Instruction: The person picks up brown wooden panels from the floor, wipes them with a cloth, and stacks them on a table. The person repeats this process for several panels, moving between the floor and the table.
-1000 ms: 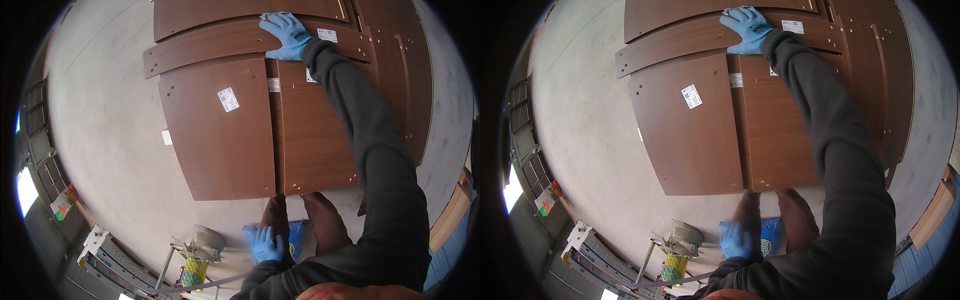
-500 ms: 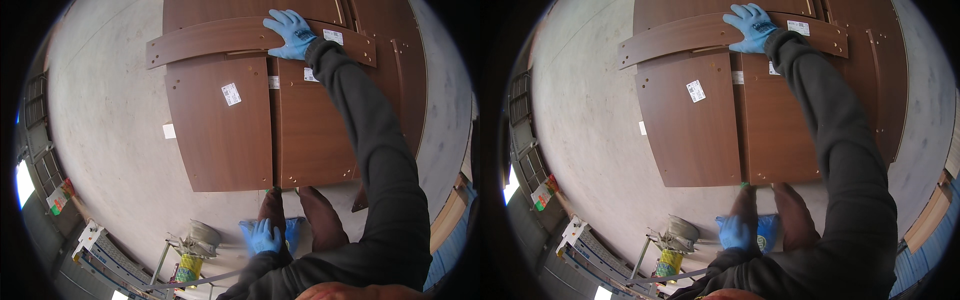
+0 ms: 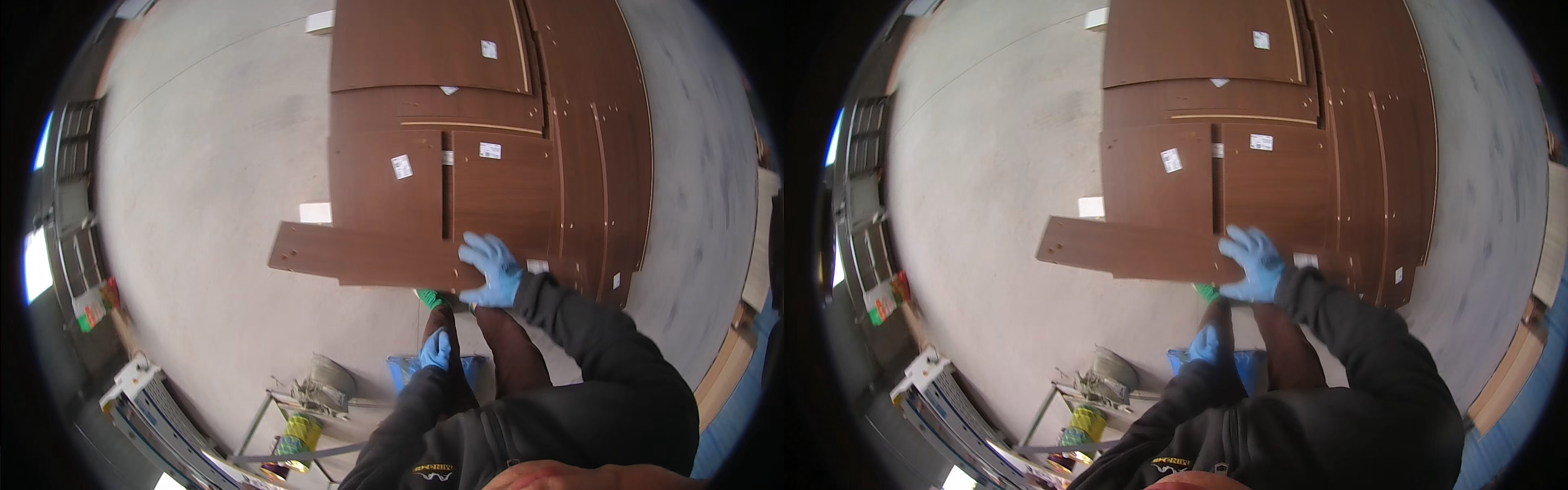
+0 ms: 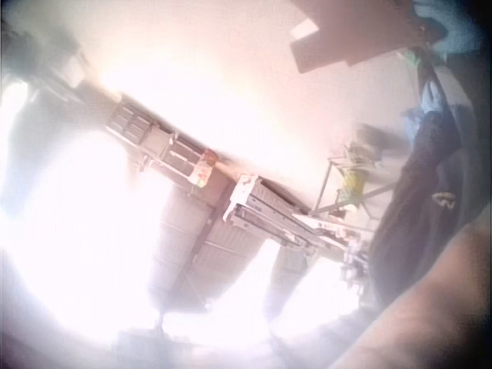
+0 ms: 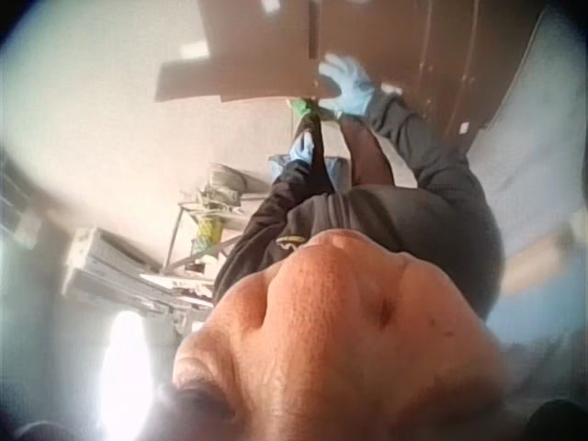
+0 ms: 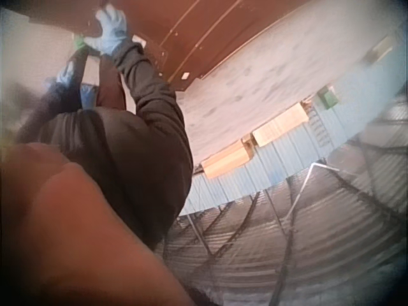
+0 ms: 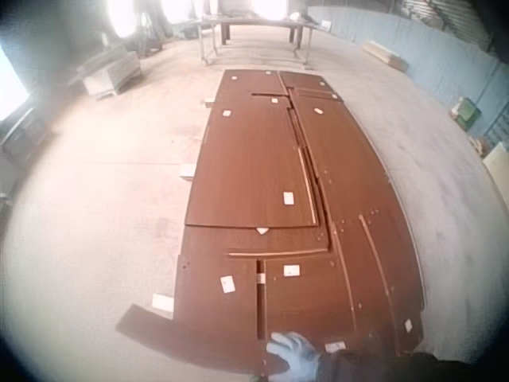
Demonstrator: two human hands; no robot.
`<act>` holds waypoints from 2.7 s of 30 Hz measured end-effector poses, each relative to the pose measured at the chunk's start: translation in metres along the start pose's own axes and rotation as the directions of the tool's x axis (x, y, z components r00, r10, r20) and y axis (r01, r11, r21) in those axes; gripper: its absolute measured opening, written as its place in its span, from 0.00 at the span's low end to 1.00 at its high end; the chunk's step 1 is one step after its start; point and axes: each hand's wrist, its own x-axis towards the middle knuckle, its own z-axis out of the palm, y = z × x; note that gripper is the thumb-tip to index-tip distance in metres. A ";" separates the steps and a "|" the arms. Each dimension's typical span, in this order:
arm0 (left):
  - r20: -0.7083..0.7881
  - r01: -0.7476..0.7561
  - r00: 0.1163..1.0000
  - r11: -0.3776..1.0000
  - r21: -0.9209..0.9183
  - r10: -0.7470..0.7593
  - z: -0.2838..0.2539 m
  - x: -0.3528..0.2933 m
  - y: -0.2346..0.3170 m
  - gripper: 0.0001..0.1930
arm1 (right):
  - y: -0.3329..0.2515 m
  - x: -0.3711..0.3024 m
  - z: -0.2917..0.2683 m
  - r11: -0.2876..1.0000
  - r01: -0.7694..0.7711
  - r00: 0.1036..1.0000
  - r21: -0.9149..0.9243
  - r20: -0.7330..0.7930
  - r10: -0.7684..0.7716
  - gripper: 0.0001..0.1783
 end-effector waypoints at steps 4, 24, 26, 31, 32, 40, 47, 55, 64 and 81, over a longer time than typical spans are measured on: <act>0.111 0.091 0.971 0.105 -0.990 0.210 -0.024 -0.049 0.064 0.44 | -0.078 -0.074 0.015 0.998 -0.020 0.995 0.053 0.103 0.014 0.48; -0.549 -0.619 0.765 -0.620 -0.483 -0.336 -0.024 -0.404 0.067 0.23 | -0.323 -0.187 -0.029 0.814 0.577 0.653 -0.066 0.636 -0.411 0.44; -0.582 -0.653 0.726 -0.632 -0.417 -0.366 -0.024 -0.435 0.044 0.22 | -0.357 -0.188 -0.014 0.803 0.576 0.661 -0.151 0.663 -0.350 0.40; -0.679 -0.770 0.580 -0.576 -0.276 -0.450 -0.047 -0.507 -0.020 0.21 | -0.436 -0.195 0.045 0.880 0.455 0.547 -0.136 0.822 -0.156 0.28; -0.672 -0.781 0.567 -0.570 -0.255 -0.476 -0.052 -0.518 -0.034 0.21 | -0.447 -0.197 0.059 0.893 0.436 0.524 -0.109 0.838 -0.153 0.28; -0.654 -0.862 0.450 -0.486 -0.141 -0.608 -0.136 -0.560 -0.153 0.24 | -0.510 -0.162 0.144 0.898 0.429 0.534 -0.093 0.828 -0.169 0.26; -0.688 -0.875 0.397 -0.476 -0.084 -0.608 -0.284 -0.528 -0.221 0.21 | -0.573 -0.054 0.225 0.947 0.321 0.616 -0.003 0.761 -0.206 0.23; -0.668 -0.816 0.469 -0.573 -0.078 -0.577 -0.481 -0.464 -0.243 0.21 | -0.764 0.094 0.343 0.914 0.403 0.512 0.054 0.814 -0.274 0.26; -0.288 -0.938 0.316 -0.343 0.049 -0.904 -0.641 -0.435 -0.382 0.25 | -0.975 0.126 0.535 0.851 0.522 0.400 0.056 0.865 -0.302 0.28; 0.389 -0.954 -0.195 0.265 0.137 -0.901 -0.809 -0.614 -0.827 0.17 | -1.269 0.224 0.867 0.947 0.262 -0.173 0.186 0.974 -0.144 0.26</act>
